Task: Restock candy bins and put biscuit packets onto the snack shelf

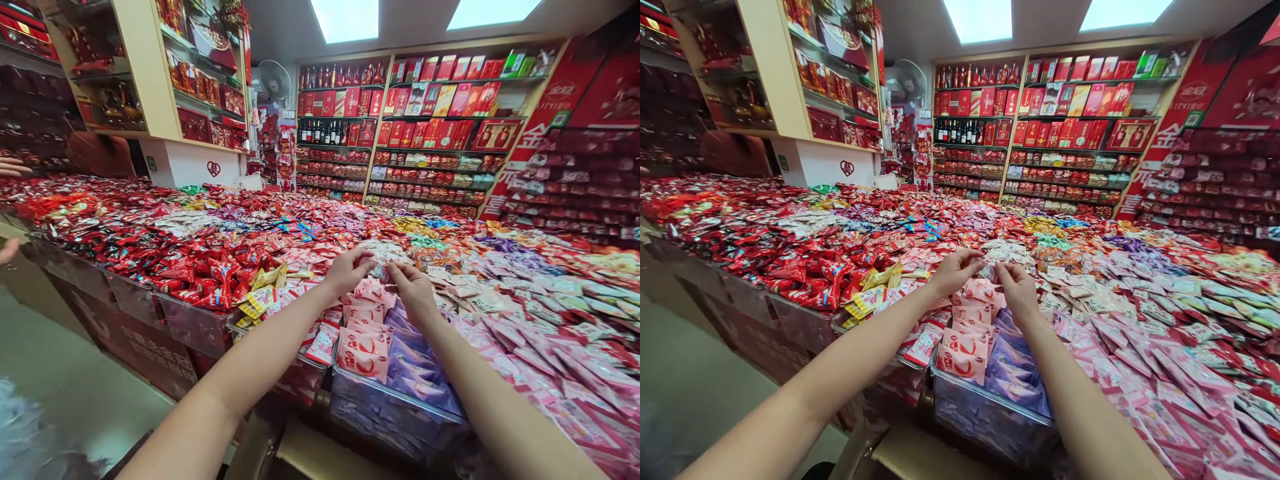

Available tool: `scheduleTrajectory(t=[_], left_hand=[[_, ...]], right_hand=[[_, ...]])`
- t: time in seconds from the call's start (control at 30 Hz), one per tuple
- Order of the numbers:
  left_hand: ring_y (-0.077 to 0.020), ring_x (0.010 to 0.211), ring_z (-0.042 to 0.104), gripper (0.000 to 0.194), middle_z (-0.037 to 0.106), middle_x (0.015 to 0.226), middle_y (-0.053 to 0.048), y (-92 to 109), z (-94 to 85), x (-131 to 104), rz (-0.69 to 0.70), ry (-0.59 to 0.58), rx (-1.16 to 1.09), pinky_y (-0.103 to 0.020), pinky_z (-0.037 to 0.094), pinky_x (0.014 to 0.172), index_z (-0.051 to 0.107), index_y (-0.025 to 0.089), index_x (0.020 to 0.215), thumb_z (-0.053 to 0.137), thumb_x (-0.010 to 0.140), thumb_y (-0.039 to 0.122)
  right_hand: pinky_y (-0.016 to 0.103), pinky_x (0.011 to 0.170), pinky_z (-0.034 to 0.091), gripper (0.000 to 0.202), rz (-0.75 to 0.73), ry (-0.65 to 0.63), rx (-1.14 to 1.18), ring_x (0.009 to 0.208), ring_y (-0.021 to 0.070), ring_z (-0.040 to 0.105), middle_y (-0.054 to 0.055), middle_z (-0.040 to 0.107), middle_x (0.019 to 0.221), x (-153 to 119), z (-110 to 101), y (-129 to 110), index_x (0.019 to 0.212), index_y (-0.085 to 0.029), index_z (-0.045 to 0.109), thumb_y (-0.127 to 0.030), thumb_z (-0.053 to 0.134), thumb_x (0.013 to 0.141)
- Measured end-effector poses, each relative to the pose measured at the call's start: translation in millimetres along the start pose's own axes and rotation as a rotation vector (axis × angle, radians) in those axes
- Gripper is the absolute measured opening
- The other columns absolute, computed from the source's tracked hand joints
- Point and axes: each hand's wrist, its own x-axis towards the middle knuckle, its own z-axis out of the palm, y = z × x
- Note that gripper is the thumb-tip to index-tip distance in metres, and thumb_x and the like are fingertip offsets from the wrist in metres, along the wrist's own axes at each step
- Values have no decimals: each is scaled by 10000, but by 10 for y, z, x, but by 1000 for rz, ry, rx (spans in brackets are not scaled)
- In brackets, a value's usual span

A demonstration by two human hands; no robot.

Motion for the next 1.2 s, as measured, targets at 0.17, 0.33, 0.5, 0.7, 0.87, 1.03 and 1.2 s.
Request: scheduleTrajectory(t=[0.17,0.33,0.5,0.7,0.87,1.03,1.2], left_hand=[[-119,740,551,285,590,875,-53,59,-449,261,-93,269,195,-217,426,654,500,129,1113,417,855,217],[-154,858,567,311,604,984,-67,87,-826,420,-187,197,416,-243,429,731,509,162,1102,484,798,104],[-142,731,588,64,636,790,-28,-17,-945,489,-370,-162,605,-270,465,692,616,148,810,621,749,166],[-128,769,600,155,637,874,-22,-148,-803,435,-446,-524,770,-299,500,710,617,148,865,533,841,277],[-152,825,604,153,649,911,-40,-221,-866,348,-366,-604,864,-344,480,765,619,138,912,570,808,238],[-181,862,598,234,674,917,-44,-140,-1006,258,-238,-660,905,-255,442,755,660,157,915,569,705,108],[-156,985,559,365,620,1124,-14,65,-761,112,-89,-745,867,-196,408,808,591,221,1091,548,730,251]], right_hand=[[223,452,436,399,-41,117,-74,550,114,550,35,637,691,47,-40,37,699,-161,599,-540,662,590],[229,463,436,419,-52,100,-118,559,120,541,33,620,661,45,-44,45,688,-158,599,-555,664,573],[232,457,426,411,-83,74,-178,534,114,516,23,600,616,57,-62,95,675,-154,601,-556,646,598],[249,480,434,395,-79,59,-251,551,129,522,26,597,607,88,-86,158,671,-156,601,-548,623,626],[261,499,440,401,-56,41,-266,557,138,533,40,614,627,59,-80,137,674,-158,603,-553,631,610],[263,508,436,379,-65,32,-287,549,140,534,37,615,612,53,-70,126,676,-165,606,-539,628,625],[261,504,426,354,-102,15,-320,529,135,530,31,615,598,58,-88,140,666,-168,605,-521,615,652]])
